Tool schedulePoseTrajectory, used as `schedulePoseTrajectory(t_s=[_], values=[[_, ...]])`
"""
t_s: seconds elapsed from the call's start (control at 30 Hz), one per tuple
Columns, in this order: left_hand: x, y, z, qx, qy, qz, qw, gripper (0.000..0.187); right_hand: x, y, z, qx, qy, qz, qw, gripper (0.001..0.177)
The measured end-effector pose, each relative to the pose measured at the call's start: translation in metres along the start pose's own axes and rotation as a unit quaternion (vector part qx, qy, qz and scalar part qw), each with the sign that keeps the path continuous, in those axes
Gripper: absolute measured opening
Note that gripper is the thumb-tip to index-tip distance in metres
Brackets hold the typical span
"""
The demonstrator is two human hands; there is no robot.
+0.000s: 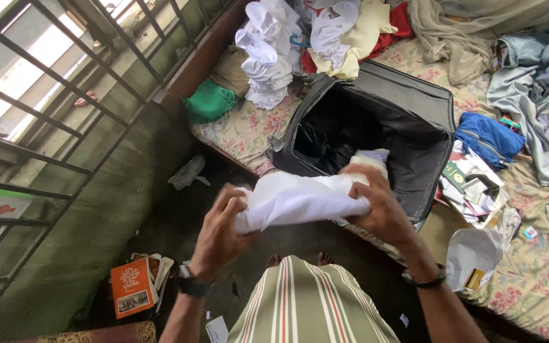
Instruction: Packing various items of clothing into a suitcase on a bed.
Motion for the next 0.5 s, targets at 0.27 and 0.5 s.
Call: schedulePoseTrajectory(t_s=[0.27, 0.5], values=[[0.038, 0.020, -0.029, 0.262, -0.291, -0.265, 0.881, 0.048, 0.101, 0.066, 0.059, -0.454, 0.407, -0.164, 0.775, 0.062], [0.173, 0.138, -0.119, 0.536, -0.617, -0.217, 0.533, 0.091, 0.216, 0.205, 0.141, -0.664, 0.571, 0.036, 0.482, 0.063]])
Point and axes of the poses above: each hand's wrist, its own x-axis away from the middle knuckle, its own y-axis out of the palm, z = x × y, the point moved 8 cm from there along -x, towards the middle knuckle, and after that the axes turned 6 degrees about -y, right-handed, at the moved point
